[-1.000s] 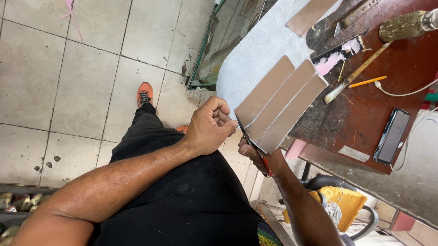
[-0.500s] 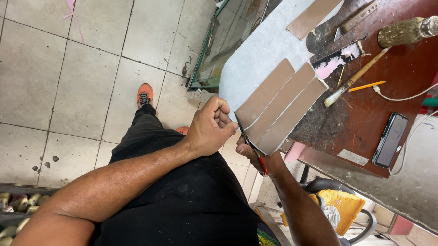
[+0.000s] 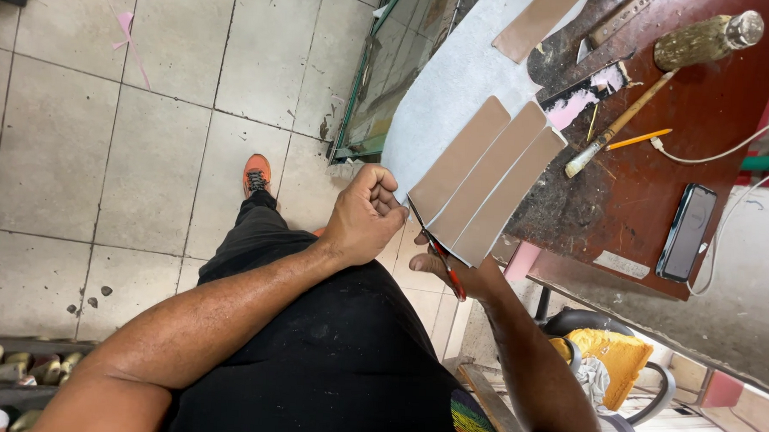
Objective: The person sits on a chair and retrieves a sheet of material from a drawer. They peel off a pink backing from the sheet and then use scissors to cut the material into several rectangular strips on a cluttered workbench.
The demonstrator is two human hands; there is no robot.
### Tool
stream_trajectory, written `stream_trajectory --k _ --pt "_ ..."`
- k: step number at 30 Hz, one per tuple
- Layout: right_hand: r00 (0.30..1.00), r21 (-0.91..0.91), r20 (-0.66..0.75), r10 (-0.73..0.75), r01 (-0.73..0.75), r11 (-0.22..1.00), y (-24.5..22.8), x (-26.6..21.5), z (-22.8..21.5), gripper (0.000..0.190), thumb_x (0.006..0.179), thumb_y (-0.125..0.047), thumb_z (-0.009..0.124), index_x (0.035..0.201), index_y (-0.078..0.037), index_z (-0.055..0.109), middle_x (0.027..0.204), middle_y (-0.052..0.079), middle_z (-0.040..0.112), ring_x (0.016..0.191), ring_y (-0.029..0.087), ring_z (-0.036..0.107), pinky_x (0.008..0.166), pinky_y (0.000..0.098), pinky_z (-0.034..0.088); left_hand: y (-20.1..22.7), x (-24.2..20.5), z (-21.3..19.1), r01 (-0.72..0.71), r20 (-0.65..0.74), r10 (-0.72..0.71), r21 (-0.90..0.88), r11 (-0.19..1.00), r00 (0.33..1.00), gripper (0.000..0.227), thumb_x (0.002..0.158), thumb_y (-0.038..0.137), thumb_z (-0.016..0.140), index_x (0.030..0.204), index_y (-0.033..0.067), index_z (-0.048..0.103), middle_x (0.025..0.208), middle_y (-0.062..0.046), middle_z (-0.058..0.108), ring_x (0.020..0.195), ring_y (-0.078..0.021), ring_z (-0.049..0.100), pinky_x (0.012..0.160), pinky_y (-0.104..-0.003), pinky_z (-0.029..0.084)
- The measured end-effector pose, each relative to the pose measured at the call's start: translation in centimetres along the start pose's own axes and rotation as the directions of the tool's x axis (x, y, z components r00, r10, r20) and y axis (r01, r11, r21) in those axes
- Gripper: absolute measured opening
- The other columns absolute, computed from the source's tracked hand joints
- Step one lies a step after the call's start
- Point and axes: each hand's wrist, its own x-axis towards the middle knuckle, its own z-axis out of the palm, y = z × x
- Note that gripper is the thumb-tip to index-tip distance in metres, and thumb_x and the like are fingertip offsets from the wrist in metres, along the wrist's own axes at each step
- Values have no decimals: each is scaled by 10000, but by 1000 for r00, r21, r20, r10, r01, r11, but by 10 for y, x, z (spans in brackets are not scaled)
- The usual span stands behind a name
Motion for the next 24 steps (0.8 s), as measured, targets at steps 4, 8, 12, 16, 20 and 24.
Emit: stream_trajectory --k 4,8,12,16,20,24 --pt "991 -72 122 49 -41 997 -14 -12 -9 501 695 -268 979 1091 -38 776 655 88 634 634 164 571 695 327 498 -2 6 -8 43 9 -43 51 998 999 420 812 31 722 1169 66 504 819 -99 703 698 -124 705 607 -257 578" --pt "983 -35 162 90 -85 996 22 -34 5 551 689 -254 981 1130 -13 755 630 93 642 603 160 595 675 321 510 17 0 -21 67 15 -70 119 991 997 475 780 0 670 1215 72 496 874 -116 706 744 -150 704 636 -286 585" --pt "974 77 202 108 -125 989 41 -49 20 493 692 -170 974 1116 -28 767 640 94 659 623 157 610 647 303 494 18 1 -47 -245 55 248 455 856 967 511 747 30 697 1226 78 523 1019 -139 622 895 -268 660 741 -392 562" --pt "994 207 98 54 -73 976 56 -71 40 538 667 -259 984 1093 -19 761 673 97 670 598 135 557 588 313 454 21 19 -68 -751 469 653 615 243 595 501 762 143 836 1192 113 580 1167 -137 486 1083 -383 550 877 -506 498" --pt "998 280 -44 44 -30 959 50 -89 72 563 652 -320 984 1076 -31 754 693 76 674 592 133 548 586 309 454 36 42 -56 -881 626 681 470 58 380 444 732 142 899 1084 182 632 1152 -112 516 1087 -312 550 901 -424 508" --pt "963 351 -242 117 -25 936 23 -89 102 520 744 -290 929 1132 -12 724 723 71 675 612 130 557 607 302 456 36 65 -45 -954 685 709 295 -59 168 200 899 97 735 1043 200 641 1118 -79 516 1015 -278 539 842 -400 482"
